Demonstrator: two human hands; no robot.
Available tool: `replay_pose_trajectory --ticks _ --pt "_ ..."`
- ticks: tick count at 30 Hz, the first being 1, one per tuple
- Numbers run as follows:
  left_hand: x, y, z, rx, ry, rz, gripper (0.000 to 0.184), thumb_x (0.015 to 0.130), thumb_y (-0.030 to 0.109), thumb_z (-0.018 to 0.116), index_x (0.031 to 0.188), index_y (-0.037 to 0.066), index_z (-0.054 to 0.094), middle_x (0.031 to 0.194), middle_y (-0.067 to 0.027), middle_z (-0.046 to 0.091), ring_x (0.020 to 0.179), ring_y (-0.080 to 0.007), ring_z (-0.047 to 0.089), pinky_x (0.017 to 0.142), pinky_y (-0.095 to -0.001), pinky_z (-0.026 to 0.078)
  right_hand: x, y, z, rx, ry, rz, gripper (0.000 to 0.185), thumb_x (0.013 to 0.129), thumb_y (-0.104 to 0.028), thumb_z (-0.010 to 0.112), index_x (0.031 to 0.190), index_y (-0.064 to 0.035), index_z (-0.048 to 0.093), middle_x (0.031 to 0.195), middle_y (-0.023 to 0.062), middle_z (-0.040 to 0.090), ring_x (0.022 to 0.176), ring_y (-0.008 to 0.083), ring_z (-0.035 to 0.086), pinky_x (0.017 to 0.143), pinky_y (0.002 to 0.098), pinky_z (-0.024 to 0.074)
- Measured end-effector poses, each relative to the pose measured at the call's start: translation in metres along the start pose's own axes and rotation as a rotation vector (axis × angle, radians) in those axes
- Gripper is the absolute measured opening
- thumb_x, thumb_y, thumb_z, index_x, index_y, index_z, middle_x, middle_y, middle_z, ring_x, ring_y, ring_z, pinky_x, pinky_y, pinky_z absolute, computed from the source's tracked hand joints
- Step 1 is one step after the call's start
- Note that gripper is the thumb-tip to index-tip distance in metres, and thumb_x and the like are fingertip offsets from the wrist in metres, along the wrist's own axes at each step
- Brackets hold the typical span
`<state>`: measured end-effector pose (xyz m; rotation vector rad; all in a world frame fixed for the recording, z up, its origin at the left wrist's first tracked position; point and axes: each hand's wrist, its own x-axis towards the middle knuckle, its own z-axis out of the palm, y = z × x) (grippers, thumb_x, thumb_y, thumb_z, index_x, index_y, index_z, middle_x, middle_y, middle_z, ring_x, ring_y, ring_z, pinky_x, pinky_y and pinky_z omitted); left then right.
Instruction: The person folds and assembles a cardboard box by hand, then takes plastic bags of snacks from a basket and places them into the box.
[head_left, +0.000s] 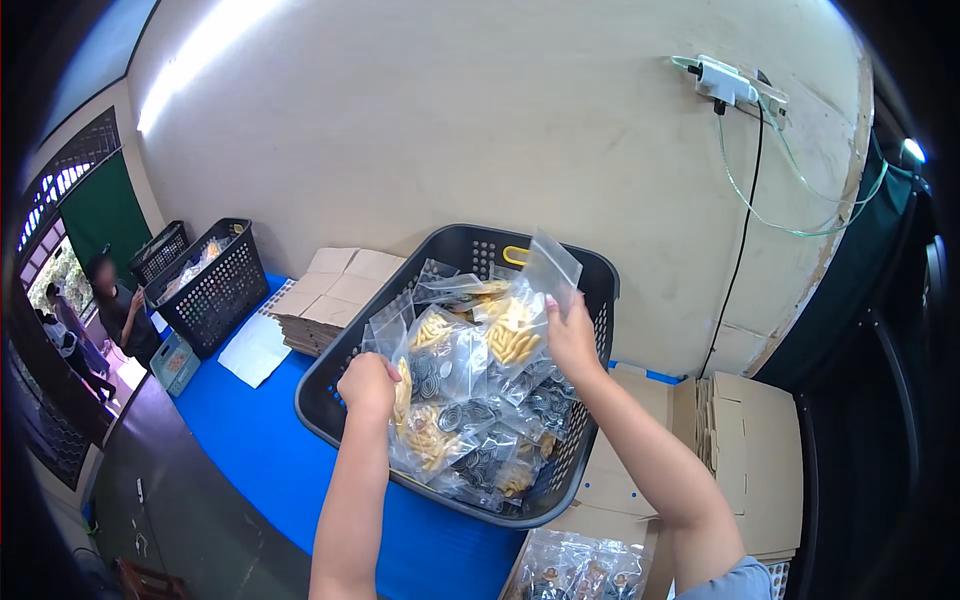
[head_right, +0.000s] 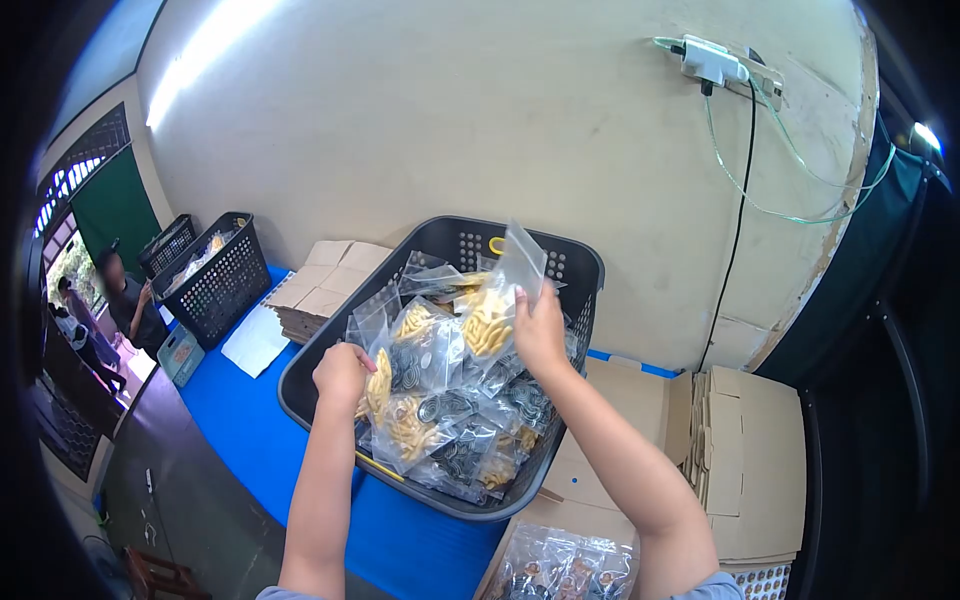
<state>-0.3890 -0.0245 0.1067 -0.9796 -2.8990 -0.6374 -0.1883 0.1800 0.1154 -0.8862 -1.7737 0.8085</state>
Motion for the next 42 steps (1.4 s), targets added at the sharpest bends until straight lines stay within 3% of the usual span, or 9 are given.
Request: replay_pose_trajectory --ticks 3,7,11,16,19,22,26,32,42 --pt "-0.002 0.003 -0.004 -0.066 0.043 -0.006 0.014 0.069 0.01 0.066 0.063 0.02 0.071 0.082 -0.0087 0.067 0.078 -0.0268 0.066 0.068 -0.0381 0.052 -0.007 -0.006 0.005 -0.327 0.234 -0.181 0.056 0.087 -0.016 0.057 0.137 -0.0046 0.035 0.138 0.0258 0.032 0.125 0.0403 0.035 0.101 0.0458 0.0311" --pt "-0.001 0.01 -0.009 -0.148 0.178 0.047 0.015 0.073 0.008 0.063 0.066 0.018 0.072 0.08 -0.0068 0.066 0.076 -0.0269 0.065 0.067 -0.0382 0.051 -0.036 -0.033 0.016 -0.602 0.082 -0.45 0.067 0.079 -0.012 0.061 0.14 -0.0067 0.034 0.145 0.0224 0.017 0.13 0.0423 0.025 0.103 0.0483 0.0266" --pt "-0.007 0.022 -0.024 -0.234 0.308 0.099 0.011 0.078 0.009 0.064 0.074 0.017 0.071 0.083 -0.0038 0.064 0.077 -0.0257 0.064 0.065 -0.0377 0.049 -0.063 -0.027 0.052 -0.612 -0.44 -0.845 0.058 0.07 -0.009 0.064 0.127 -0.0091 0.051 0.134 0.0209 0.039 0.126 0.0371 0.036 0.101 0.0448 0.0309" --pt "-0.004 0.026 -0.031 -0.429 0.457 0.036 0.008 0.082 0.01 0.064 0.079 0.015 0.069 0.08 -0.0022 0.058 0.065 -0.0217 0.058 0.061 -0.0345 0.045 -0.084 -0.03 0.075 -0.755 -1.516 -0.633 0.036 0.075 -0.015 0.063 0.11 -0.0101 0.066 0.135 0.0142 0.044 0.129 0.0319 0.035 0.104 0.0456 0.0303" --pt "-0.003 0.025 -0.031 -0.421 0.459 0.043 0.007 0.082 0.01 0.065 0.08 0.015 0.069 0.078 -0.0023 0.057 0.061 -0.0205 0.054 0.059 -0.0335 0.044 -0.128 0.045 0.088 -0.832 -1.334 -1.122 0.033 0.076 -0.021 0.064 0.109 -0.0192 0.068 0.147 0.0112 0.034 0.137 0.0318 0.025 0.108 0.0469 0.0257" --pt "0.005 0.017 -0.021 -0.443 0.474 0.086 0.006 0.081 0.009 0.065 0.081 0.014 0.069 0.078 -0.0029 0.058 0.06 -0.0212 0.055 0.059 -0.0332 0.044 -0.123 0.041 0.092 -0.835 -1.264 -1.12 0.033 0.076 -0.026 0.066 0.109 -0.0215 0.068 0.152 0.0108 0.026 0.141 0.0302 0.018 0.11 0.0484 0.022" --pt "0.006 0.012 -0.018 -0.399 0.479 0.138 0.009 0.08 0.007 0.066 0.085 0.012 0.071 0.078 -0.0035 0.063 0.058 -0.0173 0.053 0.057 -0.0318 0.043 -0.108 0.039 0.097 -0.805 -1.049 -1.071 0.054 0.061 -0.035 0.077 0.109 -0.0133 0.065 0.141 0.0092 0.042 0.129 0.0243 0.038 0.103 0.0403 0.0305" --pt "0.008 0.009 -0.019 -0.492 0.553 0.13 0.013 0.08 0.001 0.064 0.089 0.008 0.071 0.076 -0.0016 0.063 0.053 -0.0095 0.044 0.052 -0.0272 0.038 -0.08 0.016 0.097 -0.689 -0.729 -0.929 0.035 0.073 -0.026 0.07 0.106 -0.0147 0.066 0.114 0.0049 0.06 0.117 0.021 0.047 0.101 0.0407 0.0305" --pt "0.013 0.005 -0.018 -0.492 0.605 0.189 0.019 0.076 0.0 0.066 0.092 0.008 0.07 0.092 -0.0037 0.066 0.055 -0.0065 0.044 0.055 -0.0211 0.039 -0.058 -0.003 0.078 -0.601 -0.696 -0.944 0.029 0.074 -0.012 0.063 0.103 -0.014 0.067 0.083 0.0 0.063 0.089 0.0208 0.055 0.087 0.0388 0.0398"
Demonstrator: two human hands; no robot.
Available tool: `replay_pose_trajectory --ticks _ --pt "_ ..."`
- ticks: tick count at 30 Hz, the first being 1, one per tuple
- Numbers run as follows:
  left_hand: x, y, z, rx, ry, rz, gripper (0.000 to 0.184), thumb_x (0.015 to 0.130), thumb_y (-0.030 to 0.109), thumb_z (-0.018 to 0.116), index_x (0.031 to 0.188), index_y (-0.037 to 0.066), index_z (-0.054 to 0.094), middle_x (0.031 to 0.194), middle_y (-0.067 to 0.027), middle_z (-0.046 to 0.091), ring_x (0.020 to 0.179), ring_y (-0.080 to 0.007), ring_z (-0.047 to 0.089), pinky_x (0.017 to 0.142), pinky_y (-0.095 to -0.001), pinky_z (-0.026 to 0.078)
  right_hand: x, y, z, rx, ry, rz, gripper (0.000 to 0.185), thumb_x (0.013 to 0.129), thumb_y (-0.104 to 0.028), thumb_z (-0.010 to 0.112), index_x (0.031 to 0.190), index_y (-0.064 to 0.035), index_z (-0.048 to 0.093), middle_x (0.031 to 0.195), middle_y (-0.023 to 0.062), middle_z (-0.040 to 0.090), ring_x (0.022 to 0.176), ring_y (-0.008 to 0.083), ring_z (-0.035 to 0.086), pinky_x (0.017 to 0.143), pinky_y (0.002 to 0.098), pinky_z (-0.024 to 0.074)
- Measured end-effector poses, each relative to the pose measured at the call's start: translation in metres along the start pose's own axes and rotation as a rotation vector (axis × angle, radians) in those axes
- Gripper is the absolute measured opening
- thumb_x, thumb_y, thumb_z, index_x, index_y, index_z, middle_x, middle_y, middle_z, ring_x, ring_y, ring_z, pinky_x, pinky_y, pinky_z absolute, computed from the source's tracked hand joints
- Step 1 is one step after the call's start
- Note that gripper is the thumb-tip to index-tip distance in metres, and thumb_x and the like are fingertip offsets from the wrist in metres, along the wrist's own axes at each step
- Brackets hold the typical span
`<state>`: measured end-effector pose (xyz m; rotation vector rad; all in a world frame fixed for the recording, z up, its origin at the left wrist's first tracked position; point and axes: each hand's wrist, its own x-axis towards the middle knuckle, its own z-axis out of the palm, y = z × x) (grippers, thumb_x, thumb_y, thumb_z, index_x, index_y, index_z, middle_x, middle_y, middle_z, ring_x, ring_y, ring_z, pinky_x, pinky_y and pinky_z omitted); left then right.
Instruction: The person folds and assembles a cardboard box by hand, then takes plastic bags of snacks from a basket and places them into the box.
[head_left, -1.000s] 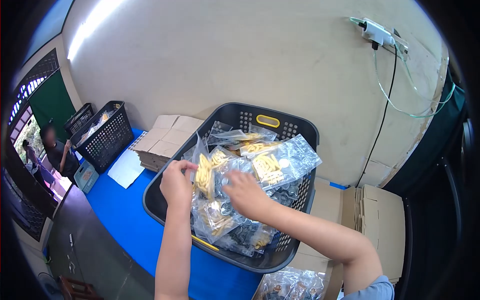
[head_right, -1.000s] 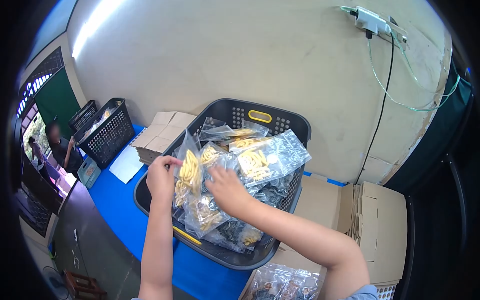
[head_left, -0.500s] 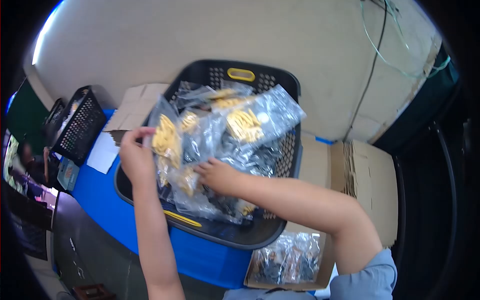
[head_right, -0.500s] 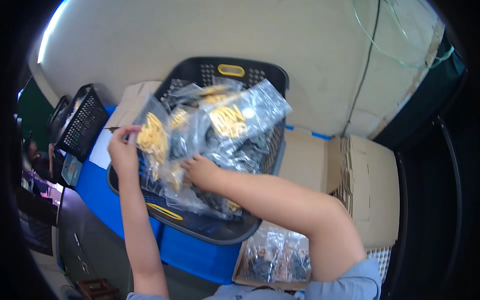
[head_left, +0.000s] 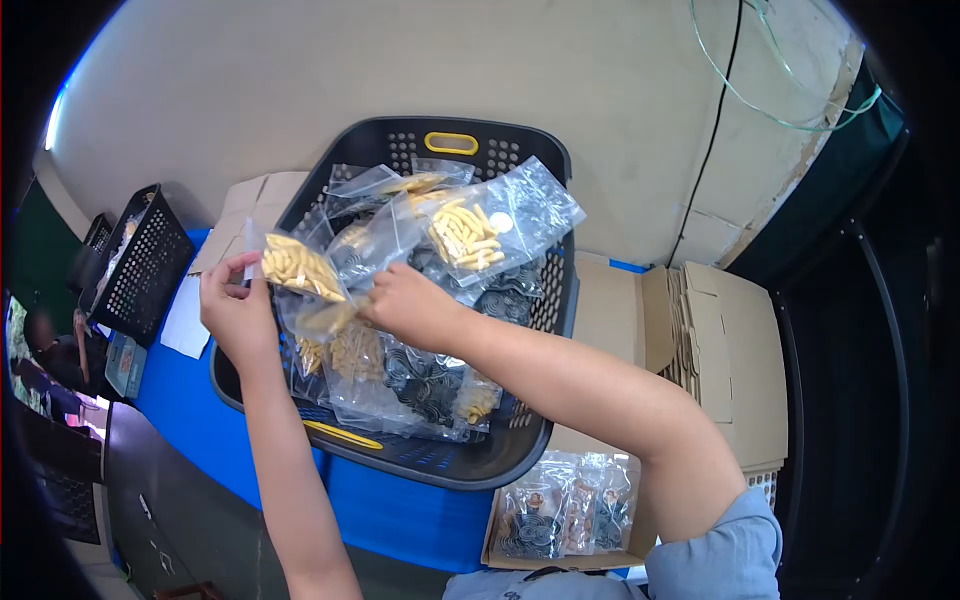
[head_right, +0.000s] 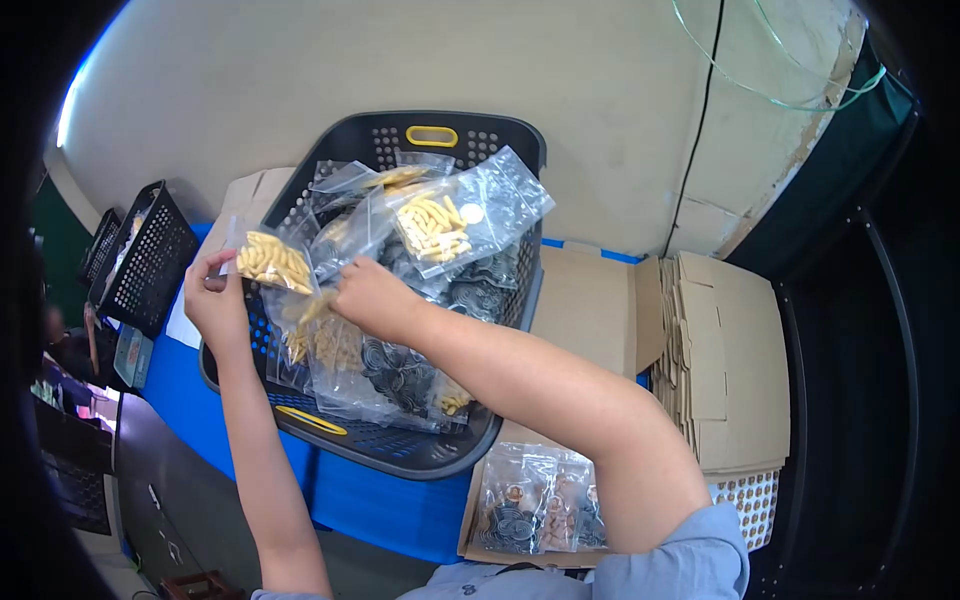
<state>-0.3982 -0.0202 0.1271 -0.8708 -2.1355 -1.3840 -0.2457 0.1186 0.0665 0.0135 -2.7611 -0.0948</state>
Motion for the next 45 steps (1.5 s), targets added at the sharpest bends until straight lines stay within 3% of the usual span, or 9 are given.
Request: replay_pose_trajectory --ticks 4,15,22,23,26,33,38,42,45 --pt "0.003 0.001 -0.002 0.022 0.148 0.11 0.017 0.072 -0.004 0.064 0.085 0.008 0.066 0.096 -0.0064 0.048 0.074 -0.0174 0.048 0.069 -0.0302 0.044 0.001 -0.002 -0.002 0.096 0.164 -0.141 0.029 0.071 -0.006 0.06 0.098 -0.0115 0.065 0.076 0.0037 0.062 0.082 0.022 0.056 0.076 0.0328 0.0441" --pt "0.008 0.003 -0.009 0.026 0.332 0.036 0.011 0.077 -0.002 0.06 0.085 0.006 0.059 0.098 -0.0079 0.048 0.082 -0.0205 0.049 0.074 -0.0329 0.043 0.005 0.022 -0.016 0.64 0.389 0.494 0.024 0.084 -0.008 0.061 0.106 -0.0058 0.053 0.078 0.0223 0.061 0.078 0.0385 0.059 0.068 0.0454 0.0451" --pt "0.006 0.005 -0.009 -0.056 0.326 0.076 0.014 0.08 -0.004 0.051 0.087 0.006 0.057 0.102 -0.0061 0.048 0.089 -0.0192 0.052 0.075 -0.032 0.043 0.001 0.034 -0.022 0.746 0.362 0.668 0.029 0.084 -0.005 0.059 0.111 -0.0073 0.049 0.069 0.0199 0.06 0.071 0.04 0.06 0.065 0.0458 0.0436" --pt "0.005 0.003 -0.009 -0.078 0.314 0.044 0.015 0.082 -0.002 0.049 0.089 0.008 0.057 0.104 -0.0048 0.049 0.089 -0.0173 0.053 0.074 -0.0311 0.044 0.002 0.036 -0.017 0.642 0.417 0.656 0.03 0.086 -0.003 0.058 0.114 -0.0089 0.049 0.066 0.0159 0.064 0.057 0.0279 0.06 0.056 0.034 0.0424" --pt "0.005 0.005 -0.01 -0.081 0.299 -0.02 0.014 0.083 -0.003 0.049 0.088 0.007 0.057 0.103 -0.004 0.048 0.085 -0.015 0.052 0.072 -0.0287 0.044 0.002 0.041 -0.019 0.723 0.537 0.73 0.027 0.084 -0.002 0.056 0.11 -0.0071 0.05 0.069 0.021 0.059 0.071 0.0402 0.059 0.064 0.045 0.0438" --pt "0.006 0.004 -0.005 -0.188 0.288 0.039 0.009 0.083 0.001 0.044 0.079 0.003 0.052 0.092 -0.0056 0.046 0.076 -0.0157 0.048 0.069 -0.028 0.041 -0.006 0.064 -0.04 0.717 0.87 0.943 0.029 0.088 -0.003 0.051 0.116 -0.0049 0.045 0.073 0.0184 0.063 0.07 0.0355 0.062 0.066 0.0424 0.0454" --pt "0.005 0.006 -0.002 -0.383 -0.232 0.152 0.016 0.083 0.001 0.035 0.07 0.0 0.043 0.082 -0.0088 0.045 0.075 -0.017 0.046 0.071 -0.0282 0.038 -0.01 0.072 -0.041 0.643 0.793 1.03 0.051 0.091 -0.004 0.046 0.14 -0.0033 0.029 0.088 0.0233 0.063 0.079 0.0366 0.062 0.07 0.0435 0.0456" --pt "-0.004 0.012 0.005 -0.182 -0.682 0.11 0.019 0.089 0.006 0.04 0.083 -0.002 0.056 0.089 -0.0076 0.051 0.076 -0.0147 0.05 0.073 -0.0253 0.041 -0.012 0.085 -0.024 0.104 0.769 0.878 0.046 0.093 -0.005 0.041 0.138 0.0002 0.036 0.117 0.0274 0.056 0.116 0.0379 0.05 0.099 0.0441 0.0356" --pt "-0.003 0.006 0.006 -0.176 -0.674 0.123 0.018 0.09 0.007 0.044 0.09 -0.002 0.06 0.088 -0.0066 0.056 0.073 -0.0124 0.051 0.069 -0.0254 0.044 -0.01 0.084 -0.033 0.213 0.833 0.829 0.045 0.093 -0.004 0.041 0.137 -0.0011 0.038 0.119 0.024 0.056 0.116 0.0364 0.05 0.1 0.0432 0.035"
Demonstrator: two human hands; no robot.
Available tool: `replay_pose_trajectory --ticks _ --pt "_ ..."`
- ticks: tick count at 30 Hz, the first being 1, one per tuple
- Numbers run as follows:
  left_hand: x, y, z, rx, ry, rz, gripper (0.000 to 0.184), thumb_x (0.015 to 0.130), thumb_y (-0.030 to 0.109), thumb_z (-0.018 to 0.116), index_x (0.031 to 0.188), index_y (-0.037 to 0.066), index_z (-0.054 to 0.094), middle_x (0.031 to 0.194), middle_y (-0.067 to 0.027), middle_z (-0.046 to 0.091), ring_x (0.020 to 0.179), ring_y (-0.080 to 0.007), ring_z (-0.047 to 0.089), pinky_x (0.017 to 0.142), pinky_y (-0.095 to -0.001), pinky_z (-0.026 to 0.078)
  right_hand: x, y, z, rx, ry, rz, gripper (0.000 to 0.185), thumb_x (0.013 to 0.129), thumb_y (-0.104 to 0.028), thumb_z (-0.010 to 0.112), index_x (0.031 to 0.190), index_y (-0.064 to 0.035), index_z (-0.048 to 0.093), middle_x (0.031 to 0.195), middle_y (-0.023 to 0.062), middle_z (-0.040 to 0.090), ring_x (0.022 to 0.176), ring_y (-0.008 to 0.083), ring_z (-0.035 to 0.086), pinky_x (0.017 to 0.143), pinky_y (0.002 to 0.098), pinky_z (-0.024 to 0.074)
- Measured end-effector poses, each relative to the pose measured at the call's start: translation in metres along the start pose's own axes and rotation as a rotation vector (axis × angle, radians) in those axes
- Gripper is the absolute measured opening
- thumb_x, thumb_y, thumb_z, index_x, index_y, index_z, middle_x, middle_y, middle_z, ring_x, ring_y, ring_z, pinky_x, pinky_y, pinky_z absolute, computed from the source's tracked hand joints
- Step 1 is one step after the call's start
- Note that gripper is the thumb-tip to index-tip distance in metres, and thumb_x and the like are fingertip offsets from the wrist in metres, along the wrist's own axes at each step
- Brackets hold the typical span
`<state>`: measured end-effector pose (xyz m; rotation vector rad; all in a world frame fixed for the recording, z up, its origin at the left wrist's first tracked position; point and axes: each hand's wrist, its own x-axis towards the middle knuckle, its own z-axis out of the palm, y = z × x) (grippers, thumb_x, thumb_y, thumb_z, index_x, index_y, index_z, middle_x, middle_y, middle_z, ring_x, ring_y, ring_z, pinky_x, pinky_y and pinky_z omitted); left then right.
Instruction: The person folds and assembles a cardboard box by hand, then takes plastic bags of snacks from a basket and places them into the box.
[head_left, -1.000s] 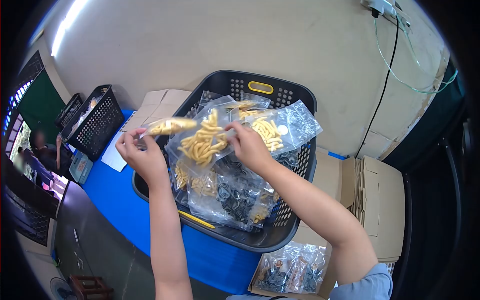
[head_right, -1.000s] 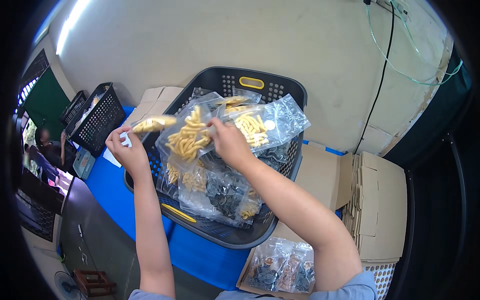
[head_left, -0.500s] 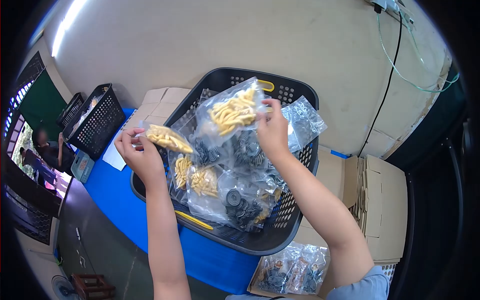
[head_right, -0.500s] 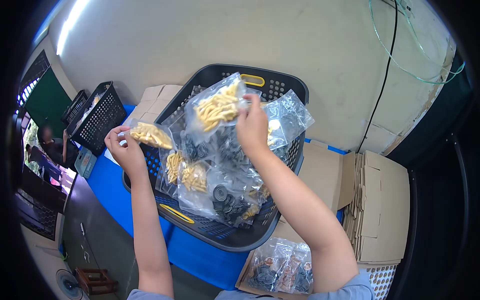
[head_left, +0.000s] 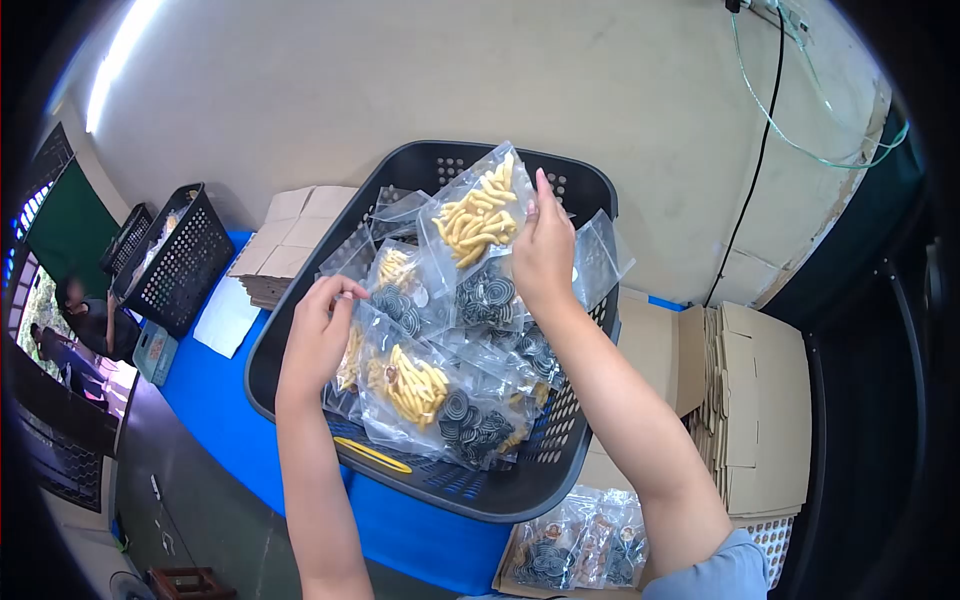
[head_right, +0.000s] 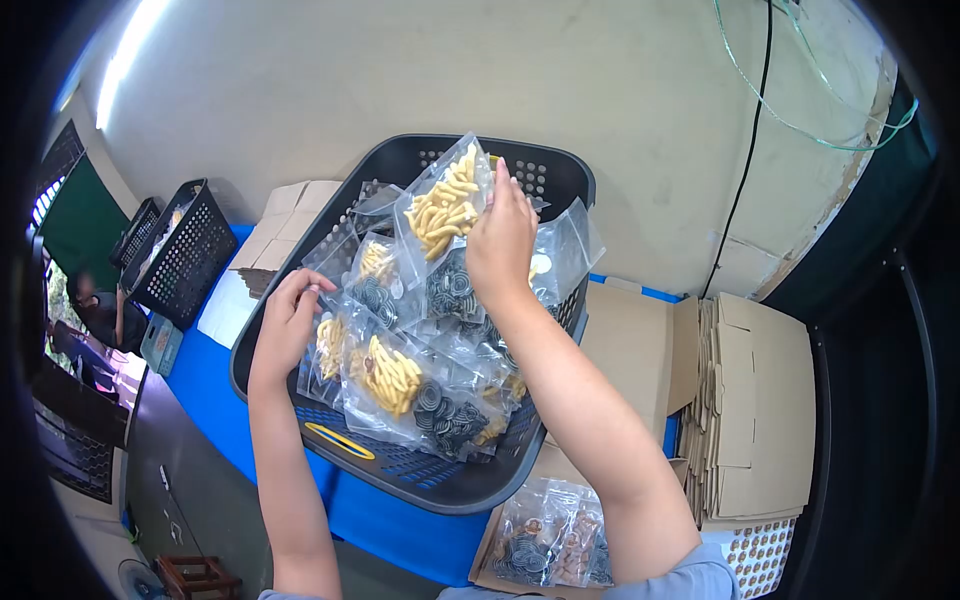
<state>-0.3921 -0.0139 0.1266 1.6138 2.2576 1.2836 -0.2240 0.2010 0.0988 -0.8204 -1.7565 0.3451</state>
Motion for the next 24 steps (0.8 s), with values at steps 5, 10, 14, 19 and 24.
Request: replay_pose_trajectory --ticks 5,10,14,19,24 --pt "-0.001 -0.002 0.002 -0.068 0.013 -0.071 0.019 0.09 0.007 0.043 0.09 -0.002 0.059 0.081 -0.0053 0.059 0.069 -0.0112 0.052 0.065 -0.0249 0.044 0.001 -0.032 -0.033 0.207 -0.054 0.098 0.039 0.095 -0.004 0.039 0.134 -0.0056 0.042 0.115 0.0191 0.058 0.104 0.0298 0.057 0.091 0.0381 0.0427" --pt "0.0 -0.02 0.0 -0.084 -0.034 -0.135 0.023 0.089 0.008 0.039 0.085 -0.003 0.06 0.073 -0.0112 0.062 0.073 -0.0182 0.06 0.071 -0.0286 0.046 -0.005 -0.054 -0.061 0.706 0.094 0.172 0.033 0.099 -0.008 0.037 0.132 -0.0071 0.041 0.112 0.0142 0.059 0.094 0.0197 0.061 0.081 0.0315 0.0481" --pt "0.002 -0.022 0.003 -0.131 0.043 -0.15 0.025 0.089 0.008 0.037 0.08 -0.003 0.058 0.069 -0.0104 0.06 0.069 -0.018 0.059 0.067 -0.0293 0.046 -0.035 -0.064 -0.126 1.046 0.169 0.515 0.041 0.097 -0.009 0.044 0.137 -0.0109 0.034 0.113 0.012 0.058 0.1 0.018 0.06 0.078 0.0336 0.0522" --pt "0.004 -0.024 0.005 -0.118 0.085 -0.074 0.023 0.088 0.008 0.038 0.081 -0.001 0.058 0.065 -0.01 0.059 0.066 -0.0188 0.06 0.065 -0.0302 0.045 -0.076 -0.039 -0.234 1.042 0.24 0.668 0.051 0.093 -0.006 0.048 0.14 -0.0126 0.03 0.106 0.0071 0.058 0.092 0.0114 0.059 0.07 0.0296 0.0531" --pt "-0.003 -0.011 0.015 -0.058 0.034 0.042 0.023 0.089 0.014 0.042 0.084 0.001 0.06 0.067 -0.0118 0.06 0.066 -0.0196 0.06 0.065 -0.0307 0.045 -0.137 -0.033 -0.321 0.874 0.347 0.573 0.049 0.095 -0.007 0.046 0.141 -0.0126 0.028 0.106 0.0071 0.057 0.091 0.0119 0.059 0.07 0.0302 0.0536"
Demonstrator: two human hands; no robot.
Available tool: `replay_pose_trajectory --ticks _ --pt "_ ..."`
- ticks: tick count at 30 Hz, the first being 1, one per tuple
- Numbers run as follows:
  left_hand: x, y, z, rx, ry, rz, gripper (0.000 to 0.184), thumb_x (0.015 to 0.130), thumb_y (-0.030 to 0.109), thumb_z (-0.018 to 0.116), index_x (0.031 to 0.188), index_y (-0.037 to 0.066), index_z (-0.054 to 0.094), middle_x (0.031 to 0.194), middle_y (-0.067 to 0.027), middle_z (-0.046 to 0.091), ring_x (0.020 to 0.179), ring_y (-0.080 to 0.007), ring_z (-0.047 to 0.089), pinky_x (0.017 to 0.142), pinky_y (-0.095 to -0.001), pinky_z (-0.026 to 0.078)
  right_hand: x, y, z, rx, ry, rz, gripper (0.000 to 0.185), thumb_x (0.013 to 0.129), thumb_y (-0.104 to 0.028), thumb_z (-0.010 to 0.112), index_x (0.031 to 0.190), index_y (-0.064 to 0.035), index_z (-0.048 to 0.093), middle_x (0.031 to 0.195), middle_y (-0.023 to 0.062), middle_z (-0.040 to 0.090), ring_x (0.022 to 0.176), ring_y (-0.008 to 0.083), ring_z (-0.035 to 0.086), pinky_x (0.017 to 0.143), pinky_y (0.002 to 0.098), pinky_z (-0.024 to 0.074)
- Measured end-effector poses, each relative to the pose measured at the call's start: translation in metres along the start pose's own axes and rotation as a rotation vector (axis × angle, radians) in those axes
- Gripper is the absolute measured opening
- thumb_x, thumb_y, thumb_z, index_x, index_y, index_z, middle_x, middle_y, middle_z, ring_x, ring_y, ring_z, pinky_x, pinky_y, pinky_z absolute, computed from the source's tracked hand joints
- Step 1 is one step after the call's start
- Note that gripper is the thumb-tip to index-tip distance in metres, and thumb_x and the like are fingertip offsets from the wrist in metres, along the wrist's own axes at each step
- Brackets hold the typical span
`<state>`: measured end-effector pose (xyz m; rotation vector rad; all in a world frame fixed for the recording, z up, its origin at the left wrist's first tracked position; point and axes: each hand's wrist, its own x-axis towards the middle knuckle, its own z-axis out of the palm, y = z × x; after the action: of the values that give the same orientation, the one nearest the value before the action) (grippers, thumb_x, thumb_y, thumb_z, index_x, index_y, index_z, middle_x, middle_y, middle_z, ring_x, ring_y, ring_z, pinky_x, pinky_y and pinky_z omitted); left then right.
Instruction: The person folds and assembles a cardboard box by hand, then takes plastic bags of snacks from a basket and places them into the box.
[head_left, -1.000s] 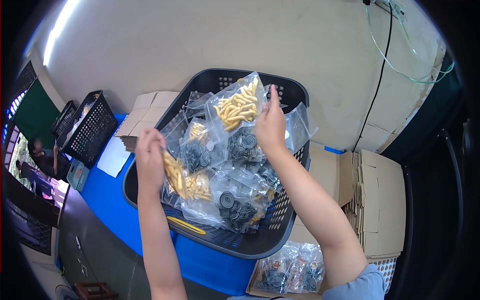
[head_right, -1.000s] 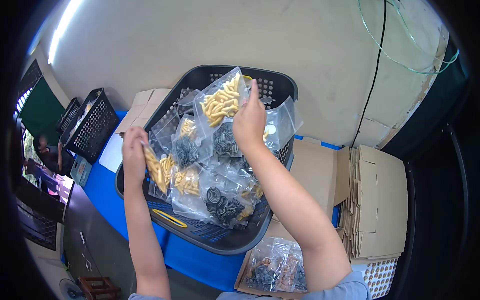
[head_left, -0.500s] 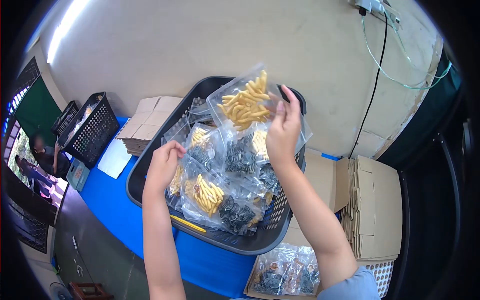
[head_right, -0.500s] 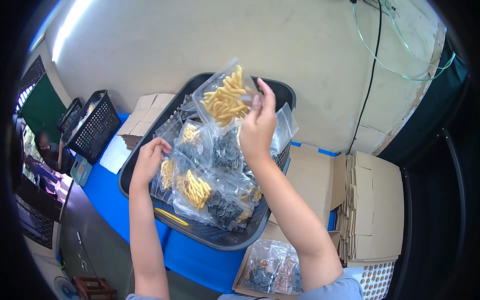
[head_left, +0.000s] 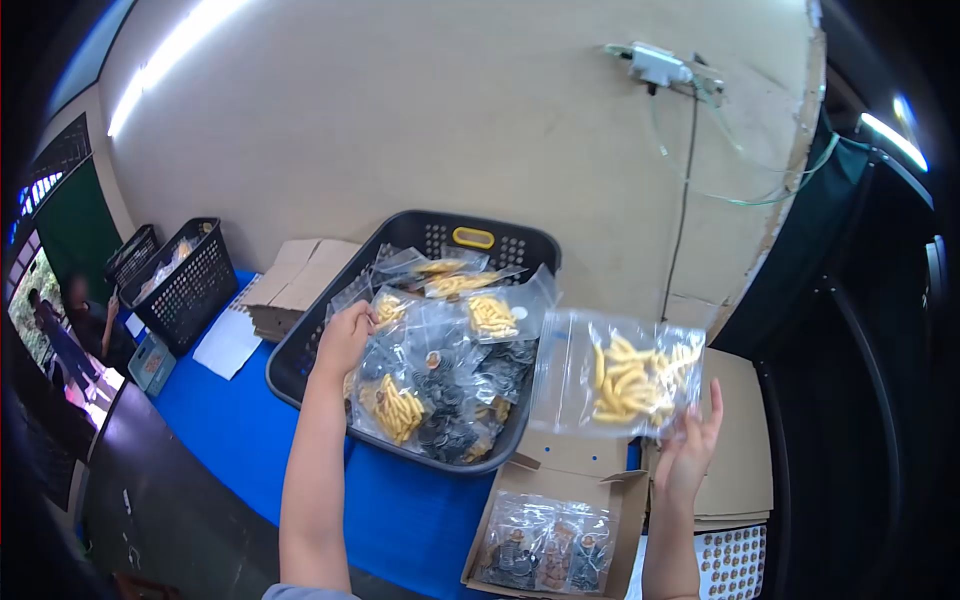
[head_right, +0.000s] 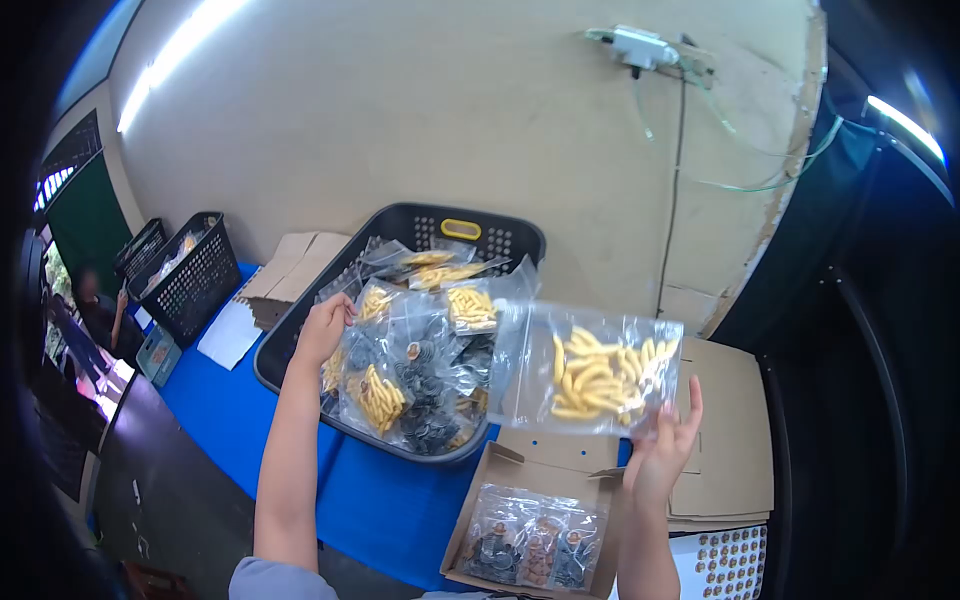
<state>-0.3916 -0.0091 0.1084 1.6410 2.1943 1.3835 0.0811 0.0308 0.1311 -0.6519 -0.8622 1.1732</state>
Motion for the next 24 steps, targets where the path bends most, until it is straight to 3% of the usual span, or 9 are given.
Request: replay_pose_trajectory --ticks 3,9,11,13,15,18,21,23,24 --pt "-0.015 0.04 0.009 -0.115 -0.068 0.179 0.031 0.092 0.026 0.045 0.086 0.001 0.063 0.076 -0.0118 0.062 0.075 -0.0201 0.06 0.069 -0.0317 0.045 -0.027 -0.025 -0.028 -0.108 0.049 -0.054 0.047 0.098 -0.01 0.042 0.142 -0.0124 0.026 0.112 0.0101 0.057 0.097 0.015 0.059 0.072 0.0301 0.0537" --pt "-0.141 0.185 0.057 -0.7 -1.023 0.23 0.059 0.093 0.053 0.036 0.099 0.004 0.067 0.097 -0.0108 0.064 0.083 -0.0179 0.056 0.076 -0.0324 0.047 -0.073 -0.048 -0.082 -0.338 0.142 -0.261 0.044 0.099 -0.009 0.038 0.141 -0.0106 0.024 0.122 0.0166 0.053 0.108 0.0239 0.057 0.078 0.0341 0.0536" --pt "-0.191 0.205 0.087 -0.843 -1.224 0.081 0.086 0.083 0.076 0.032 0.118 0.004 0.06 0.121 -0.0133 0.057 0.1 -0.0208 0.058 0.084 -0.0347 0.048 -0.087 -0.031 -0.109 -0.605 -0.27 -0.85 0.043 0.095 -0.003 0.041 0.137 -0.0099 0.034 0.124 0.0165 0.053 0.109 0.026 0.057 0.085 0.0364 0.0511" --pt "-0.235 0.199 0.119 -1.051 -1.234 0.007 0.08 0.09 0.068 0.028 0.139 0.006 0.04 0.141 -0.0123 0.041 0.12 -0.0232 0.048 0.096 -0.0411 0.044 -0.101 -0.044 -0.095 -0.604 -0.754 -0.892 0.043 0.089 -0.001 0.049 0.131 -0.0098 0.045 0.13 0.0172 0.051 0.113 0.0291 0.056 0.098 0.0398 0.0429" --pt "-0.26 0.189 0.142 -1.472 -0.919 -0.417 0.083 0.092 0.066 0.022 0.145 0.002 0.021 0.144 -0.0156 0.035 0.13 -0.029 0.039 0.104 -0.0471 0.039 -0.119 -0.031 -0.104 -0.928 -1.054 -1.005 0.04 0.082 -0.003 0.06 0.121 -0.0051 0.054 0.13 0.019 0.05 0.121 0.029 0.049 0.106 0.0396 0.0347" --pt "-0.242 0.176 0.131 -1.627 -0.977 -0.767 0.062 0.096 0.042 0.046 0.139 0.001 0.031 0.132 -0.0175 0.049 0.117 -0.0277 0.054 0.096 -0.0385 0.048 -0.144 -0.033 -0.079 -0.829 -1.098 -0.703 0.02 0.081 -0.011 0.067 0.101 -0.0044 0.067 0.106 0.008 0.067 0.109 0.0264 0.06 0.092 0.0384 0.0457" --pt "-0.248 0.156 0.141 -1.231 -0.989 -0.882 0.049 0.094 0.019 0.056 0.135 0.001 0.036 0.127 -0.0146 0.054 0.112 -0.0251 0.058 0.091 -0.0356 0.051 -0.153 -0.021 -0.089 -0.941 -1.183 -0.595 0.026 0.079 -0.012 0.067 0.104 -0.0064 0.066 0.107 0.007 0.067 0.117 0.0314 0.055 0.097 0.0431 0.0429" --pt "-0.261 0.156 0.144 -1.37 -0.914 -0.795 0.049 0.09 0.007 0.057 0.135 0.002 0.037 0.125 -0.0142 0.055 0.11 -0.0241 0.059 0.09 -0.0372 0.051 -0.154 -0.027 -0.092 -0.96 -1.175 -0.601 0.023 0.082 -0.012 0.066 0.104 -0.0053 0.065 0.105 0.0077 0.067 0.113 0.0267 0.058 0.094 0.0393 0.0454" --pt "-0.265 0.157 0.143 -1.404 -0.849 -0.753 0.049 0.09 0.007 0.057 0.135 0.003 0.037 0.124 -0.0139 0.055 0.109 -0.0234 0.06 0.089 -0.0371 0.052 -0.153 -0.026 -0.098 -0.779 -1.046 -0.264 0.039 0.082 -0.009 0.064 0.12 -0.0045 0.054 0.121 0.0137 0.056 0.122 0.0274 0.048 0.102 0.0392 0.0369"
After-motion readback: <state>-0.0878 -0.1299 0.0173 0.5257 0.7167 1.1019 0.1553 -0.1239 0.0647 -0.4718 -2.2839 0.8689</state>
